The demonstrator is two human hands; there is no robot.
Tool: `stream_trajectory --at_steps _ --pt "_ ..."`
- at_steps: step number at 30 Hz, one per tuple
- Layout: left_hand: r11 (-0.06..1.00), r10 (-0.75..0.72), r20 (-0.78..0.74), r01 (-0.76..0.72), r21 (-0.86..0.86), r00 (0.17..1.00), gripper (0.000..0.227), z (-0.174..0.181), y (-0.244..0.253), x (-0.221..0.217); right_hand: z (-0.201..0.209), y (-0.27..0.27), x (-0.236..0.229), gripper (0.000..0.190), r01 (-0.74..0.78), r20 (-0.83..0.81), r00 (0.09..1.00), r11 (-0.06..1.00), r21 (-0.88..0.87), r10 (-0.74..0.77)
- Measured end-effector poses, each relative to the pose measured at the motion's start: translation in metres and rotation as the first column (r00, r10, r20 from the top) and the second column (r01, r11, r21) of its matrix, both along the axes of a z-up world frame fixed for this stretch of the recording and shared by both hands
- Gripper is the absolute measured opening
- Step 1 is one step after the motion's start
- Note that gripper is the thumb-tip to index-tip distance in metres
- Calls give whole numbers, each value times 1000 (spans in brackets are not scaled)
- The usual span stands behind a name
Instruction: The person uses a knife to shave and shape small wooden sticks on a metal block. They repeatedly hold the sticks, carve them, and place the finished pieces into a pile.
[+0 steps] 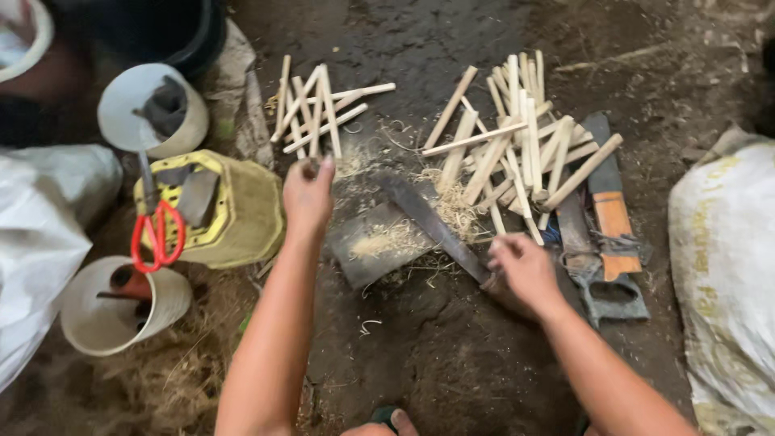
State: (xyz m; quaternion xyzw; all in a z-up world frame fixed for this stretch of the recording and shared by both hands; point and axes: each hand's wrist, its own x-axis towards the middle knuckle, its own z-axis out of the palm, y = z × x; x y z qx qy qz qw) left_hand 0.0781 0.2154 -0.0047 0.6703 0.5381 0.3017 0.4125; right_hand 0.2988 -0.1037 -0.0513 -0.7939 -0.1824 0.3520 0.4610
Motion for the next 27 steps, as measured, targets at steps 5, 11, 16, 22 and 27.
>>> stream_trajectory --at_steps 5,11,16,22,27 --pt "954 -201 56 209 -217 978 47 -18 -114 -39 -5 14 49 36 -37 498 857 980 -195 131" --pt "789 -160 355 335 -515 921 42 -40 -204 -55 -6 111 118 46 -203 826 429 930 -307 366" --pt "813 -136 206 228 -536 969 41 -19 -179 -93 6 143 155 38 -141 738 328 803 -579 590" --pt "884 -275 -145 190 -427 951 46 70 -118 -100 0 140 162 33 -165 626 381 717 -678 680" --pt "858 -436 -25 406 -315 900 46 109 -100 -32 8 123 167 22 -186 504 555 689 -701 662"
